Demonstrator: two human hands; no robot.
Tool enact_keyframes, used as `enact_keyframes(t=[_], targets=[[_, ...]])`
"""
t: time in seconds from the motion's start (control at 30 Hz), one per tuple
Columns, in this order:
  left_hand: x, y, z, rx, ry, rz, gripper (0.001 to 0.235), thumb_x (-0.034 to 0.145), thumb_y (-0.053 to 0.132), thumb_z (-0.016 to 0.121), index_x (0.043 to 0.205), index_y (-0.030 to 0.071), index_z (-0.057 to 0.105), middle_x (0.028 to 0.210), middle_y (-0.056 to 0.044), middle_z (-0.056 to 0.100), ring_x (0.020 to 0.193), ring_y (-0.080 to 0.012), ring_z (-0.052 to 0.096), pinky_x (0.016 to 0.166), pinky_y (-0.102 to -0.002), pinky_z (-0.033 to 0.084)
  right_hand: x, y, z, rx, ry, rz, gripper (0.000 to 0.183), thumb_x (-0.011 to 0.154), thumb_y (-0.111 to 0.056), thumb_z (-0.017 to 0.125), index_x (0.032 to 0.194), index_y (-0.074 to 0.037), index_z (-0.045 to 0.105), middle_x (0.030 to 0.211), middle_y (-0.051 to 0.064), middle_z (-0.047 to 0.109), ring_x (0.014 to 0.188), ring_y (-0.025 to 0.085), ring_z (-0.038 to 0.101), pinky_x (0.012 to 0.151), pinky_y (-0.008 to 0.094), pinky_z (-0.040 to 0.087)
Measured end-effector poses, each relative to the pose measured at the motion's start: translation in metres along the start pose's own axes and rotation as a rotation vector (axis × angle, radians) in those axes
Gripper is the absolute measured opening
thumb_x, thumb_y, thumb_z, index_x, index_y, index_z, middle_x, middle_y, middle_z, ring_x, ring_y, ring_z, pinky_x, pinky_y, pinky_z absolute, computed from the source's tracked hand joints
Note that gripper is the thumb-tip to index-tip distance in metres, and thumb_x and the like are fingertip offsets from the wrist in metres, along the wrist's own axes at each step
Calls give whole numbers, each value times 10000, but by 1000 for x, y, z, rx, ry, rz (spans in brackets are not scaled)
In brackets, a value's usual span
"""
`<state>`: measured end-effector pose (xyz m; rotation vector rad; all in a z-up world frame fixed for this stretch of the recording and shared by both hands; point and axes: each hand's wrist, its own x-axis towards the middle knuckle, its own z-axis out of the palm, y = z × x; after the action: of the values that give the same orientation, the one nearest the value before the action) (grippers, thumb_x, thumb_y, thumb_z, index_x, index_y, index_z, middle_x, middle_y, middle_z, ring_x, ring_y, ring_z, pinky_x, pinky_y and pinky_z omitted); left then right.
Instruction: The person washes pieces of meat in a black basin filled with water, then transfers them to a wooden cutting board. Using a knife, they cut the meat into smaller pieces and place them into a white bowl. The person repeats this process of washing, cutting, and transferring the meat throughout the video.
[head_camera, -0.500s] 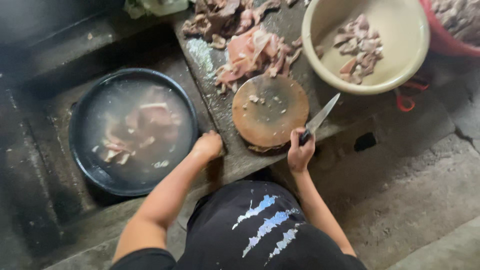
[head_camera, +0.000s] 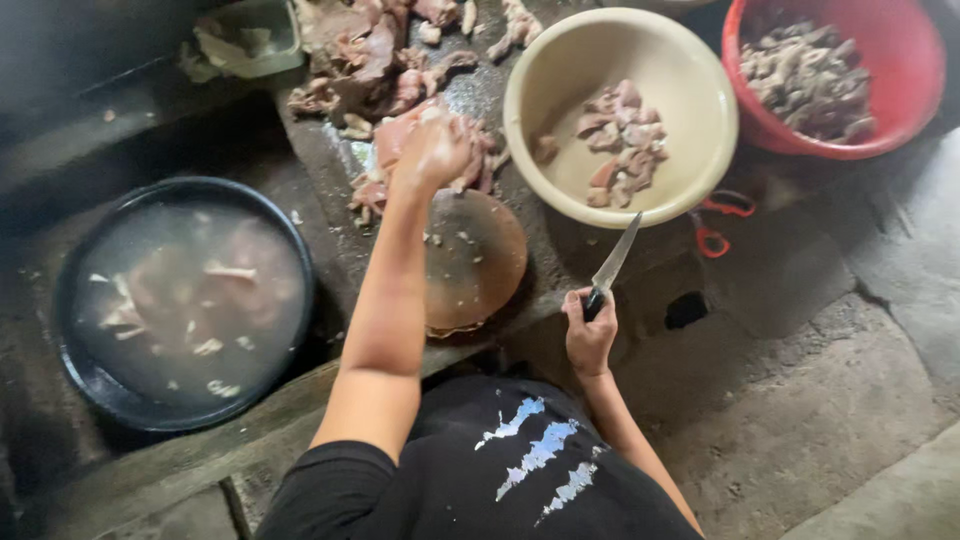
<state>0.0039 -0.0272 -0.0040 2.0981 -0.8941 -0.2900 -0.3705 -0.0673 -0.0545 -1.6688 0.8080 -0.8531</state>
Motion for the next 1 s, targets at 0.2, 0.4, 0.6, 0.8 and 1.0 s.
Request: enact_keyframes(t=[0.2,0.4,0.6,0.8,1.0], targets=[[139,69,60,-818,-165,-7,433,1010,338,619,1251,-21,594,1026,-160,695,878,-268,645,738,-407,519,6,15,-13,20,-47,43,117,1005,-60,672,991,-58,556,824,-1,616,753,74,578,715,224,490],[67,1,53,-747,352,243,796,959,259,848,1507,-29,347,1501,-233,436,1390,-363,431,1154,-472,366,17,17,-6,-108,-199,-35,98,989,-94,682,992,-51,594,835,16,651,750,91,611,699,237,512],[-135,-194,26,20,883,-286,543,870,225,835,1329,53,602,1246,-207,651,1196,-390,584,1053,-464,472,42,17,19,-357,-429,-223,213,1021,-160,716,1140,-12,622,940,116,656,842,201,624,778,320,530],[-354,-263,-46,106,900,-752,386,864,192,802,1217,69,708,1215,-196,688,1169,-384,624,1050,-473,488,76,-26,70,-845,-680,-495,484,982,-134,733,1380,65,542,1216,282,558,1157,447,498,1004,522,421],[-427,-264,-102,-121,1065,-843,395,933,177,752,1297,72,641,1304,-173,591,1194,-345,632,1079,-409,515,53,-82,143,-808,-731,-682,472,975,-100,754,1395,13,572,1278,240,504,1216,410,452,1094,516,375]])
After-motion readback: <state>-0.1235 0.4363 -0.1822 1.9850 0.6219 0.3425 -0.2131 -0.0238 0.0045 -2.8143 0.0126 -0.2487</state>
